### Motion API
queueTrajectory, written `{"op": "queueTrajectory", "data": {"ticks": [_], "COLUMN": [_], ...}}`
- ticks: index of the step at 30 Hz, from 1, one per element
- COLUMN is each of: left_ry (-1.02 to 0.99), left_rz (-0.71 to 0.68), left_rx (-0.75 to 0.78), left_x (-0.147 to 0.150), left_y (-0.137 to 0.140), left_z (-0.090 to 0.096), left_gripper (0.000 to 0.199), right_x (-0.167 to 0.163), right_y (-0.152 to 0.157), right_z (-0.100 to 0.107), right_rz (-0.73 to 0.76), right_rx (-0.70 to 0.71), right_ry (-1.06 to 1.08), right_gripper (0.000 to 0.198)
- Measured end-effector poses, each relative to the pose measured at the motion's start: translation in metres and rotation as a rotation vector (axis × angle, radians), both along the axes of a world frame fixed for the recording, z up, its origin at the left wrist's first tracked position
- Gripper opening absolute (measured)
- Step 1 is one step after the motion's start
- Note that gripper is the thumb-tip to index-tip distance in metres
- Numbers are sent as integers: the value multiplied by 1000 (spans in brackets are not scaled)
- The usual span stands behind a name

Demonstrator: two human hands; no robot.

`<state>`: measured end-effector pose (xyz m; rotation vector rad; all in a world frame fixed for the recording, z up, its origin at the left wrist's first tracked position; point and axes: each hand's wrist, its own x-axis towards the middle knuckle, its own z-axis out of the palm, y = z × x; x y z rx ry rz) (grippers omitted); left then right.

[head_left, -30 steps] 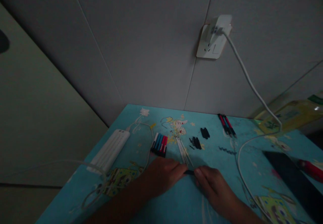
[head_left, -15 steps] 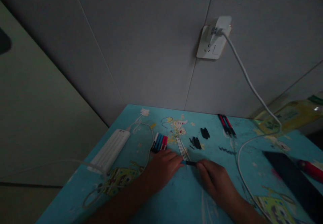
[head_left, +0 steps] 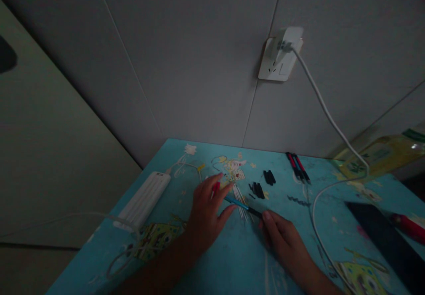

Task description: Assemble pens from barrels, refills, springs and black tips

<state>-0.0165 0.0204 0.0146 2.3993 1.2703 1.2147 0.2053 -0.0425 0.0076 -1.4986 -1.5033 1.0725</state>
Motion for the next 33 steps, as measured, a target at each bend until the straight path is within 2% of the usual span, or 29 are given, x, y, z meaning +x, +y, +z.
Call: {"op": "queueTrajectory", "data": {"ticks": [2,6,9,13,18,33], "left_ry": [-170,-459,-589,-662,-656,-623], "left_rz": [31,33,-1,-20,-17,-2], "left_rx": [-113,-426,-554,-575,-602,-603], "left_x": [1,7,11,11,9,8], "left_y": [1,2,0,-1,-1,-2], "left_z": [-3,-8,-7,-3,0,-4], "left_gripper": [50,45,42,39,36,37], "right_x": [1,2,1,-3,-7,-8], "right_y": [1,0,-2,-4,-6,-7], "right_z": [-1,-4,-5,-2,1,0], "right_rz": [-26,-17,44,136,213,249], "right_rx": [19,23,36,95,117,146], "right_ry": [-7,-32,-81,-175,-236,-285], "right_gripper": [48,46,43,43,42,38]}}
